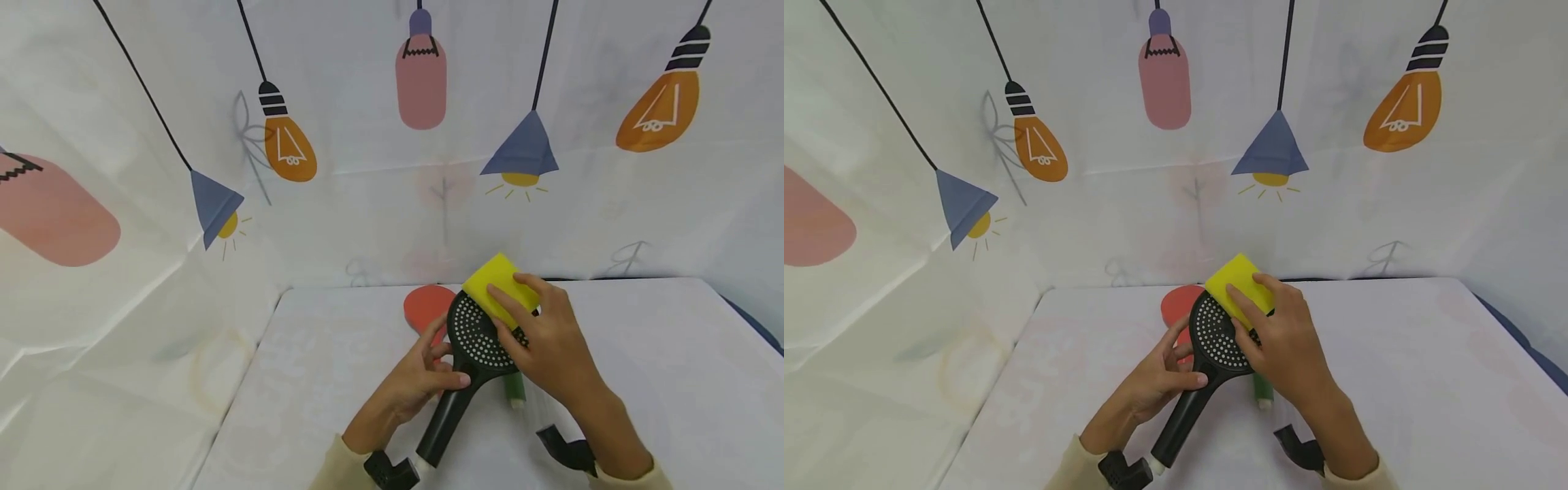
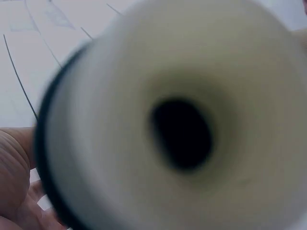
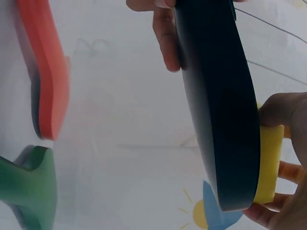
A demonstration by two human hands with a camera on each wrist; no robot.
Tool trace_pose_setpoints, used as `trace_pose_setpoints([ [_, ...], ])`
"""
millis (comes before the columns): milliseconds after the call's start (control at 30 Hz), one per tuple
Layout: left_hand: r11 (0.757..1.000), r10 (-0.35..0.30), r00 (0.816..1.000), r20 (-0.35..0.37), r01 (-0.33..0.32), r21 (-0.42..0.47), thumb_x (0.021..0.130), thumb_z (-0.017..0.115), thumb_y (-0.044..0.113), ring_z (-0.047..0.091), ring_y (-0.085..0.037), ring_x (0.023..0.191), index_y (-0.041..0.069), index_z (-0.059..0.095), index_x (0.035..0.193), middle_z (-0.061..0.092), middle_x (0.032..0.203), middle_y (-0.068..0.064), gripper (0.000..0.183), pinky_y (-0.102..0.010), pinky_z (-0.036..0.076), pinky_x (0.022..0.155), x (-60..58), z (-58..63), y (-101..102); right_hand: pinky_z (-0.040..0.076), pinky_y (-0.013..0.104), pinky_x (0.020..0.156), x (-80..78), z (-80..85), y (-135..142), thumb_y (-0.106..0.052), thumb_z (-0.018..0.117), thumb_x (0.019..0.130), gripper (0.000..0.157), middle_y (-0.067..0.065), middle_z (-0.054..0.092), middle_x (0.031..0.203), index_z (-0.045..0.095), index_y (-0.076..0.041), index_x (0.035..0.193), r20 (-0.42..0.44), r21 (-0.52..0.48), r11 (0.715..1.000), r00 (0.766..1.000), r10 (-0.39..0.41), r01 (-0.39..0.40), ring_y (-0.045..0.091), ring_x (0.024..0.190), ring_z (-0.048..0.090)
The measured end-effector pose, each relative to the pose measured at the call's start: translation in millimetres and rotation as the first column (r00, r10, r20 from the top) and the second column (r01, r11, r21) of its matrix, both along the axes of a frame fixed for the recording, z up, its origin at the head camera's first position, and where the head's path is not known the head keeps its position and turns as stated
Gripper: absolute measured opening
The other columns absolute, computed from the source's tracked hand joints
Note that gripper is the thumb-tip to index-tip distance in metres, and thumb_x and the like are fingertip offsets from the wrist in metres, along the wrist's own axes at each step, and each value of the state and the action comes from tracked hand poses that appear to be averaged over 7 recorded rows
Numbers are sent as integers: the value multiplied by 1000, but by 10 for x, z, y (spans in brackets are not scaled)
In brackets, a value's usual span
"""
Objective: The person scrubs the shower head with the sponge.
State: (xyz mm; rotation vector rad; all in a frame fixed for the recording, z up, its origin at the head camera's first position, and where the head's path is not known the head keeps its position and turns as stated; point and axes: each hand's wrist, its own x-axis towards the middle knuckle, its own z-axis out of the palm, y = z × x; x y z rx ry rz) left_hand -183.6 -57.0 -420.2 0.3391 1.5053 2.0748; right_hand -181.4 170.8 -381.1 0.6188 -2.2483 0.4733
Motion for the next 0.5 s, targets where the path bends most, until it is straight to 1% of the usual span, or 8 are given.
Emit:
trace_pose_setpoints([
  [133, 1000, 3, 1000, -1, -3, -6, 81, 76, 2, 66, -13, 78, 39, 27, 154, 63, 122, -8, 95, -21, 51, 59, -10, 6, 5, 52, 57, 88, 10, 0, -26, -51, 27, 105, 59, 27, 52, 132, 64, -13, 131, -15, 53, 998, 999, 41, -40, 42, 113, 49],
  [233, 1000, 6, 1000, -4, -6, -14, 81, 76, 2, 64, -12, 74, 40, 27, 154, 63, 121, -7, 95, -19, 47, 53, -18, 8, 9, 54, 54, 84, 20, -4, -55, -49, 28, 105, 57, 25, 53, 130, 64, -13, 130, -19, 67, 995, 997, 75, -74, 40, 109, 49],
  [300, 1000, 13, 1000, -12, -14, -22, 82, 75, 2, 62, -12, 73, 41, 26, 154, 63, 121, -8, 96, -18, 46, 52, -23, 7, 11, 54, 53, 84, 27, -9, -81, -45, 31, 104, 53, 24, 53, 130, 64, -13, 130, -18, 73, 993, 995, 96, -95, 39, 108, 49],
  [400, 999, 38, 999, -11, -39, -35, 81, 75, 3, 62, -12, 74, 40, 26, 154, 63, 124, -9, 95, -20, 52, 60, -23, 8, 2, 53, 52, 86, 47, -20, -124, -39, 37, 102, 46, 23, 54, 131, 64, -15, 130, -16, 89, 988, 991, 130, -128, 38, 108, 50],
  [500, 998, 49, 999, -7, -49, -38, 81, 75, 3, 64, -14, 77, 38, 28, 153, 62, 127, -10, 93, -25, 58, 73, -19, 12, -9, 52, 53, 89, 74, -30, -159, -31, 44, 97, 41, 22, 54, 130, 65, -16, 129, -11, 105, 981, 986, 168, -166, 37, 108, 50],
])
